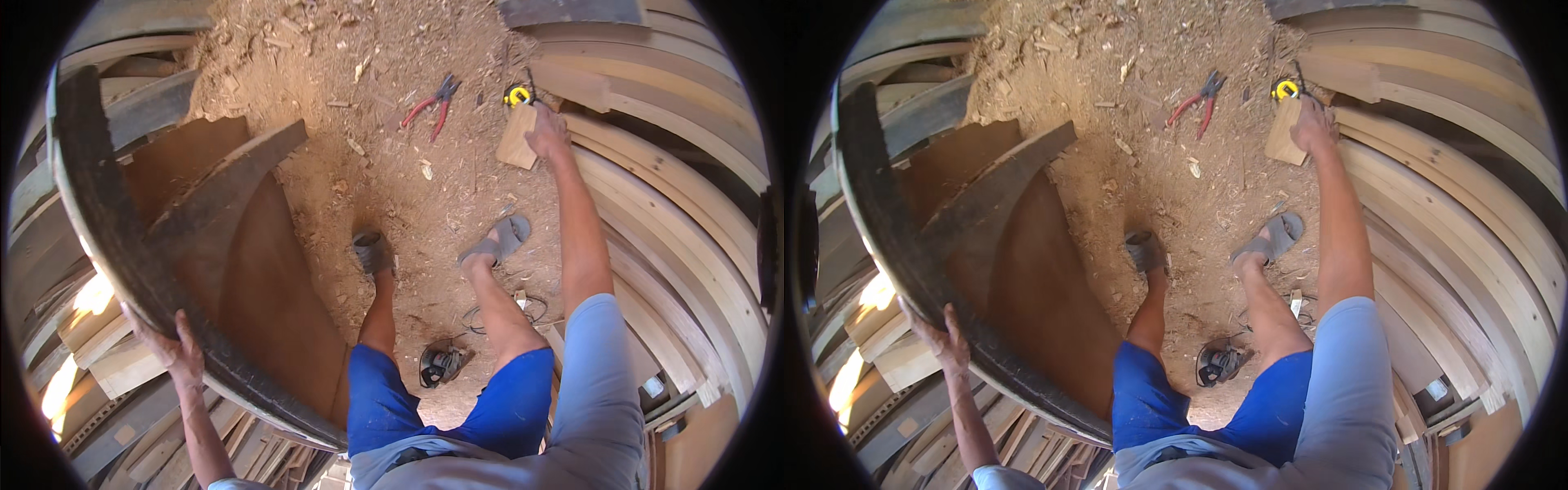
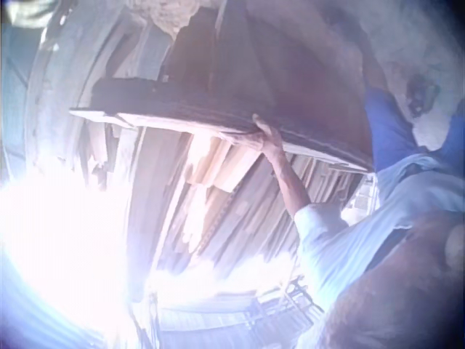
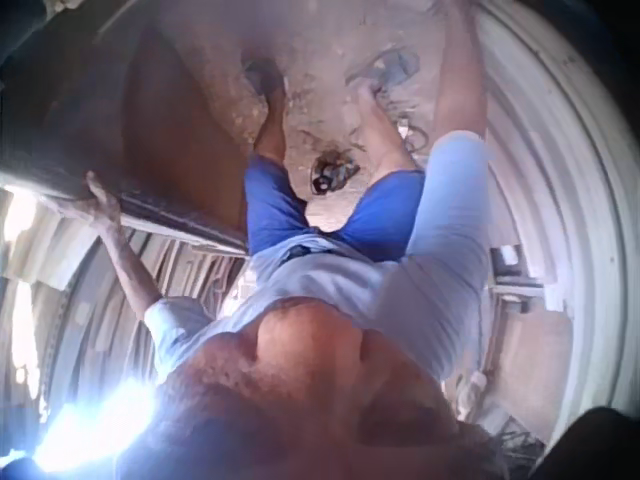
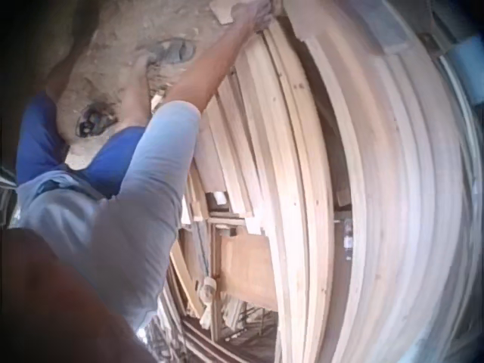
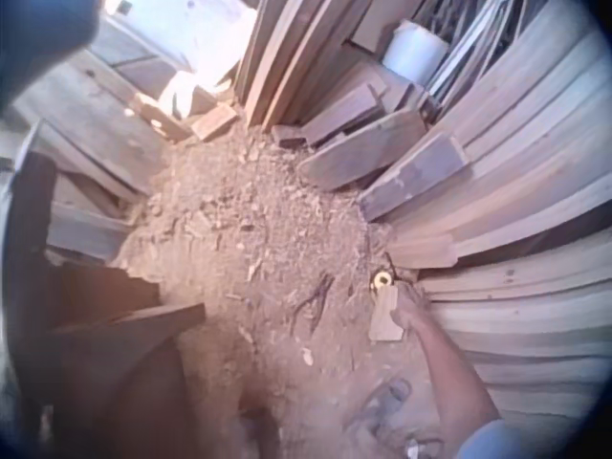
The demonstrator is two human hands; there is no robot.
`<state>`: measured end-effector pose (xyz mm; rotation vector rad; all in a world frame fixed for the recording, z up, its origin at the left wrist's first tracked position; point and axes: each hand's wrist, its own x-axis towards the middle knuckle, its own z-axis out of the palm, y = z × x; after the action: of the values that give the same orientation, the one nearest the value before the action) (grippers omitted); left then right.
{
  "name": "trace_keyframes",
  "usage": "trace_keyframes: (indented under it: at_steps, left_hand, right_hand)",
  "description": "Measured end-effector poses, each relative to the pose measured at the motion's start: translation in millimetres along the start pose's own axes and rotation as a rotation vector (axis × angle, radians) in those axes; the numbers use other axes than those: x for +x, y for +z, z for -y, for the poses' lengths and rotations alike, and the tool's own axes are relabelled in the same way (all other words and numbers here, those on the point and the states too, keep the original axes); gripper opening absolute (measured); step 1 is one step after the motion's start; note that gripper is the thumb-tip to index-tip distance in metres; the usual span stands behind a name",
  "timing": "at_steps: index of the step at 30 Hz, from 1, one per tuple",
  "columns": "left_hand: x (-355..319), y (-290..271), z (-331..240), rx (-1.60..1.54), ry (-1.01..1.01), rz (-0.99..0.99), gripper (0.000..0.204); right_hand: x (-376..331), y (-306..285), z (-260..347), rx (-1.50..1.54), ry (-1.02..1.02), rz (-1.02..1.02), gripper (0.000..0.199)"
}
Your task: The person uses a power sander to smooth the surface of a rectangular wooden block on a workbench.
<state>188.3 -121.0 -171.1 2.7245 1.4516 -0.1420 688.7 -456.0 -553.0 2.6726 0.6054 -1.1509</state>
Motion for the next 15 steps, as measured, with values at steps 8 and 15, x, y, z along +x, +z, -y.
trace_keyframes:
  at_steps: [8,15]
  left_hand:
    - [-3.4,2.4,5.0,-0.208,-0.098,0.029,0.079]
    - [-2.2,-1.4,9.8,0.078,0.055,-0.025,0.087]
  right_hand:
    - [11.9,17.3,26.5,-0.258,0.029,0.163,0.065]
    - [-97.8,48.4,27.3,-0.188,-0.108,0.306,0.046]
